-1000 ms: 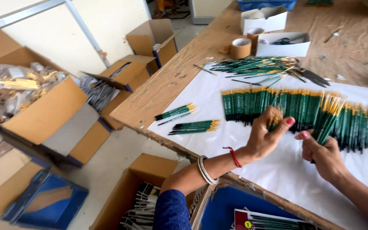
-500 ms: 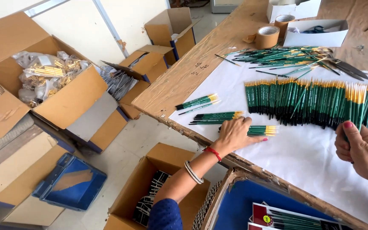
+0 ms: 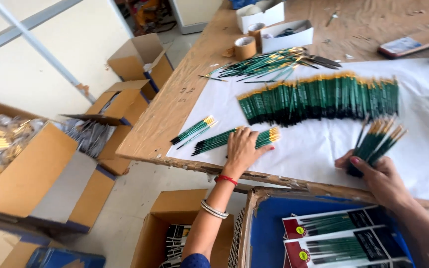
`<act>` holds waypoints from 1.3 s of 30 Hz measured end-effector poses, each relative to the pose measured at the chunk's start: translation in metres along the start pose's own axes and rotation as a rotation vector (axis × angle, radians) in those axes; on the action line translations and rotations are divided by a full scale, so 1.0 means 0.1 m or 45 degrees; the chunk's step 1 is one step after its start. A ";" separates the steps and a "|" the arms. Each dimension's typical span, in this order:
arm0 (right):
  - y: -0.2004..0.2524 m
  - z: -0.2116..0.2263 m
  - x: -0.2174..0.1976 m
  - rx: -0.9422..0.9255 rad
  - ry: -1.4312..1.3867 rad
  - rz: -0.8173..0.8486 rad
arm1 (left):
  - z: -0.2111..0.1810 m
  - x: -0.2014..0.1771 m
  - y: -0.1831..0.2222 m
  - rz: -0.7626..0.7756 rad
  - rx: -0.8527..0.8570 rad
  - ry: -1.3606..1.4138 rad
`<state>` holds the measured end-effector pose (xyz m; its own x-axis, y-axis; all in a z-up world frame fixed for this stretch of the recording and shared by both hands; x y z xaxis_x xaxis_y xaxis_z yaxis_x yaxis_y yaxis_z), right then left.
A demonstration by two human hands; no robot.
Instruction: Sorting and packing green paintbrushes into plastic sleeves and cardboard boxes.
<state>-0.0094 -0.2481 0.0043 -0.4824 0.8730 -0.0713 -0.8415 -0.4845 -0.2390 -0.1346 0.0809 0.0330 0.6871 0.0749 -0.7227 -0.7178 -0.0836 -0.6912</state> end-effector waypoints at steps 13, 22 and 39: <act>-0.10 -0.18 0.21 0.162 -0.372 0.163 | -0.43 0.20 -0.13 -0.180 0.012 0.539; -0.18 -0.63 0.10 0.082 -0.368 0.184 | -1.81 0.43 -0.51 0.602 -0.207 1.813; -0.14 -0.35 0.18 0.186 -0.174 0.133 | -1.87 0.37 -0.51 0.396 0.000 1.902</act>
<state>0.0027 -0.2240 -0.0279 -0.5886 0.8071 0.0457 -0.8069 -0.5832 -0.0939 -0.0518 -0.0978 0.0425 -0.0054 -0.9855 -0.1698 -0.8505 0.0939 -0.5176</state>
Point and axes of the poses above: each hand's wrist, its own y-axis away from the middle knuckle, its own x-axis out of the palm, z = x × y, the point moved 4 cm from there along -y, towards the middle knuckle, and after that the axes turned 8 degrees about -z, right-handed, at the moved point
